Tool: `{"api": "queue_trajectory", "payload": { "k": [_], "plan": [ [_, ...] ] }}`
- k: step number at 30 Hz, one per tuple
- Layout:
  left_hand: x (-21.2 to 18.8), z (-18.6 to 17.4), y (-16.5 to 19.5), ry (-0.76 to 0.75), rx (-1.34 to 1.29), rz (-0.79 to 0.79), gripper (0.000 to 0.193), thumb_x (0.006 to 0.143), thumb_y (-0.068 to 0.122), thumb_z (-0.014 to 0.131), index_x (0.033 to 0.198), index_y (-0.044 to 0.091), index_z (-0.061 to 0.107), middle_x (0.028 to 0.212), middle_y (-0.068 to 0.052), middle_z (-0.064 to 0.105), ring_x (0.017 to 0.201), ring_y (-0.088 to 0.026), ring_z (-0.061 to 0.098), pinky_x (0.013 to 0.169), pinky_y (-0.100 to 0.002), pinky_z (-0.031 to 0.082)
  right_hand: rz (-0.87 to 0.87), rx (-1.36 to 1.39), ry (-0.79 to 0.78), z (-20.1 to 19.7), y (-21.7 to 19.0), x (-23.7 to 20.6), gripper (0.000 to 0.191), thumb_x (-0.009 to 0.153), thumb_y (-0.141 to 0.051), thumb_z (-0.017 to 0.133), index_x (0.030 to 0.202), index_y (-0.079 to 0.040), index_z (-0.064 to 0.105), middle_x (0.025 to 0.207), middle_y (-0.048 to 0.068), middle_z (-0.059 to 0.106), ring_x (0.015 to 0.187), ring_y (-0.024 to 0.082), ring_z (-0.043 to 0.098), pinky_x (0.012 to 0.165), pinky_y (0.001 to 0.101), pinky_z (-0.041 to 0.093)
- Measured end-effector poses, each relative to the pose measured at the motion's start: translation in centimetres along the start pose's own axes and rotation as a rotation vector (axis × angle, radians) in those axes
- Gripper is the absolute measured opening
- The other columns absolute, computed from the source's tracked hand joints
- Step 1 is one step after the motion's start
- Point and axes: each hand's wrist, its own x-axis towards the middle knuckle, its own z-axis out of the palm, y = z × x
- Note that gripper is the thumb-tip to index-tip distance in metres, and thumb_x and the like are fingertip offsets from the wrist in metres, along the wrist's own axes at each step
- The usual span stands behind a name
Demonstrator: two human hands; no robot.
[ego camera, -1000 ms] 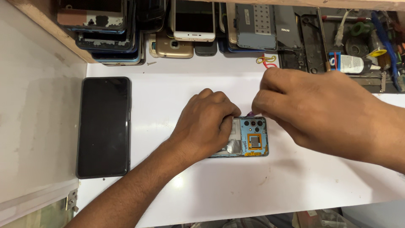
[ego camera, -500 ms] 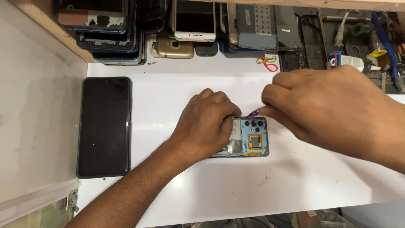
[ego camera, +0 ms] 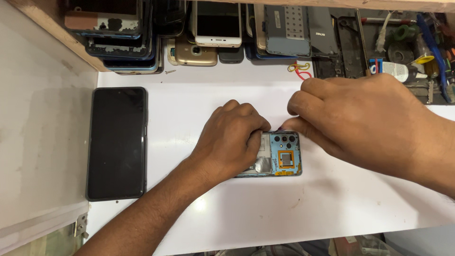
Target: The person pries open a disassembled smartphone midframe on a white workbench using a purple pry tool, working the tool around the edges and lifting internal components. They continue prying at different points, then lift and hold the phone frame to view its interior.
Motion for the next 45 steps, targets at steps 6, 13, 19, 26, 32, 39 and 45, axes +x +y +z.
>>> {"api": "queue_trajectory", "payload": {
  "k": [6, 13, 19, 26, 32, 39, 45],
  "plan": [
    [-0.05, -0.06, -0.05, -0.007, 0.010, 0.011, 0.019, 0.086, 0.002, 0.062, 0.094, 0.007, 0.078, 0.088, -0.006, 0.069, 0.086, -0.022, 0.059, 0.089, -0.039, 0.048, -0.108, 0.237, 0.095, 0.46, 0.18, -0.23, 0.021, 0.085, -0.014, 0.066, 0.105, -0.012, 0.067, 0.098, 0.002, 0.063, 0.081, 0.021, 0.068, 0.046, 0.0343, 0.052],
    [-0.08, -0.05, -0.08, 0.024, -0.005, 0.030, 0.018, 0.086, 0.002, 0.062, 0.094, 0.006, 0.078, 0.089, -0.006, 0.068, 0.088, -0.022, 0.059, 0.090, -0.039, 0.048, -0.037, 0.127, 0.041, 0.50, 0.27, -0.40, 0.038, 0.090, -0.037, 0.070, 0.111, -0.007, 0.063, 0.094, 0.004, 0.062, 0.081, 0.022, 0.069, 0.050, 0.0366, 0.054],
    [0.00, 0.05, -0.07, 0.018, -0.009, 0.015, 0.018, 0.086, 0.002, 0.062, 0.094, 0.007, 0.078, 0.089, -0.005, 0.069, 0.087, -0.022, 0.059, 0.089, -0.039, 0.048, 0.026, 0.195, 0.092, 0.15, 0.11, -0.03, 0.027, 0.089, -0.025, 0.068, 0.108, -0.007, 0.062, 0.092, 0.001, 0.066, 0.080, 0.025, 0.069, 0.045, 0.0400, 0.050],
    [-0.04, 0.00, -0.09, 0.026, -0.010, 0.023, 0.017, 0.086, 0.003, 0.063, 0.093, 0.006, 0.078, 0.089, -0.005, 0.069, 0.087, -0.022, 0.059, 0.089, -0.039, 0.048, -0.116, 0.239, 0.079, 0.42, 0.34, -0.36, 0.034, 0.084, -0.005, 0.062, 0.118, -0.010, 0.064, 0.102, 0.004, 0.063, 0.087, 0.022, 0.068, 0.049, 0.0335, 0.054],
    [-0.06, 0.01, -0.08, 0.028, -0.012, 0.021, 0.017, 0.086, 0.003, 0.063, 0.093, 0.006, 0.078, 0.088, -0.006, 0.069, 0.086, -0.022, 0.059, 0.088, -0.039, 0.048, 0.013, 0.128, 0.046, 0.19, 0.14, -0.25, 0.037, 0.090, -0.036, 0.068, 0.114, -0.008, 0.062, 0.096, 0.004, 0.063, 0.085, 0.024, 0.069, 0.049, 0.0394, 0.053],
    [-0.01, 0.05, -0.04, 0.017, -0.011, 0.022, 0.019, 0.086, 0.002, 0.062, 0.094, 0.007, 0.079, 0.088, -0.005, 0.069, 0.086, -0.022, 0.059, 0.088, -0.039, 0.048, 0.010, 0.227, -0.005, -0.03, 0.10, 0.05, 0.029, 0.087, -0.015, 0.067, 0.115, -0.009, 0.062, 0.098, 0.003, 0.062, 0.085, 0.024, 0.068, 0.046, 0.0386, 0.053],
    [-0.10, -0.08, -0.07, 0.014, -0.020, 0.009, 0.018, 0.086, 0.002, 0.062, 0.093, 0.006, 0.078, 0.088, -0.006, 0.069, 0.086, -0.022, 0.059, 0.087, -0.039, 0.048, -0.133, 0.359, 0.082, 0.16, 0.27, -0.45, 0.037, 0.077, 0.003, 0.062, 0.112, -0.010, 0.063, 0.105, 0.004, 0.062, 0.088, 0.024, 0.068, 0.051, 0.0346, 0.053]
  ]
}}
